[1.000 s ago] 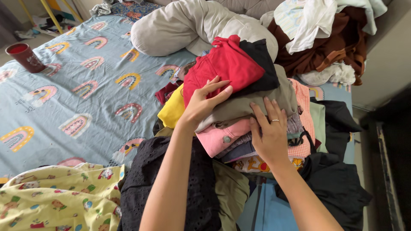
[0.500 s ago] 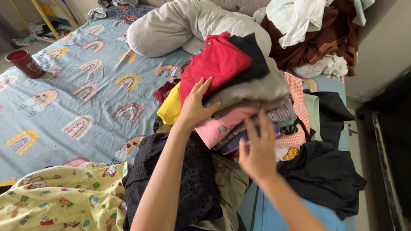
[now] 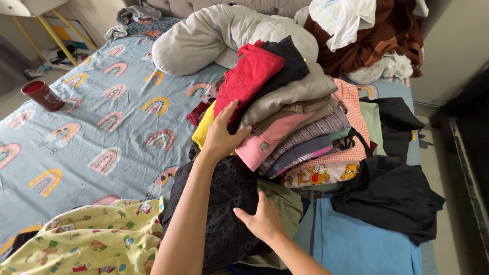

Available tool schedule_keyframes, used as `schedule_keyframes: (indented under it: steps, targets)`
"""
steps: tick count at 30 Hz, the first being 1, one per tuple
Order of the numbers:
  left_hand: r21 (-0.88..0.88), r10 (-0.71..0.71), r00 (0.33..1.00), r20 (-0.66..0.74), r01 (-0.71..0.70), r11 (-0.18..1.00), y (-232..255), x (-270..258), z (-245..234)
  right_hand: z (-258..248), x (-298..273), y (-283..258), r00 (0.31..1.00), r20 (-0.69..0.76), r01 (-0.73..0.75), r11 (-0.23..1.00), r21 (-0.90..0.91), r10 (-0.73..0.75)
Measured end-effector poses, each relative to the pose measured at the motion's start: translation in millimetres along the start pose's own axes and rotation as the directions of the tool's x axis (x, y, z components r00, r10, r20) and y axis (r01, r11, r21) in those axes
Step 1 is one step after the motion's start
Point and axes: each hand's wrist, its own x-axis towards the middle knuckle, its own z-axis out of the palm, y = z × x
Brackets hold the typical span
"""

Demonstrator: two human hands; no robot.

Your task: The person folds various garments on a bed and places them into a wardrobe. They handle shirts, pants, and other clothing items, folding each one neatly before stacking them on shelves inside the wardrobe.

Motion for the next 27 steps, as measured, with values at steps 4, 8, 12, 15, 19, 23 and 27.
schedule_keyframes:
  steps: [4,8,12,15,19,23,27]
  targets:
    - [0.01,0.039,0.999,0.005,-0.039,0.999,-1.5,-3.6,-2.2,-1.2,-0.6,-23.2,0.887,0.278,-0.389,0.921,0.018,0.369]
    - [0.021,0.029,0.999,0.018,-0.03,0.999,-3.7,-11.0,-7.1,-0.8,-23.7,-45.3,0.904,0.387,-0.377,0.762,0.527,0.18]
    - [0.049,0.055,0.998,-0.014,-0.054,0.997,-3.0,-19.0,-12.8,-12.4,-35.0,-58.9,0.915,0.37,-0.378,0.665,0.645,0.161]
    - [0.103,0.09,0.989,-0.122,-0.077,0.992,1.0,-25.2,-17.6,-46.9,-33.2,-63.1,0.895,0.346,-0.445,0.617,0.649,0.281]
    - [0.102,0.002,0.983,-0.183,0.017,0.995,4.0,-32.8,-27.0,-138.3,-23.2,-54.7,0.836,0.385,-0.541,0.473,0.695,0.39]
    - [0.038,-0.011,0.99,-0.141,0.017,0.999,5.0,-39.6,-23.2,-243.7,-39.8,-20.2,0.728,0.39,-0.639,0.351,0.684,0.565]
    - [-0.093,-0.043,0.998,-0.042,0.039,0.995,7.2,-41.5,-5.6,-341.5,-60.3,36.0,0.795,0.085,-0.466,0.514,0.72,0.6]
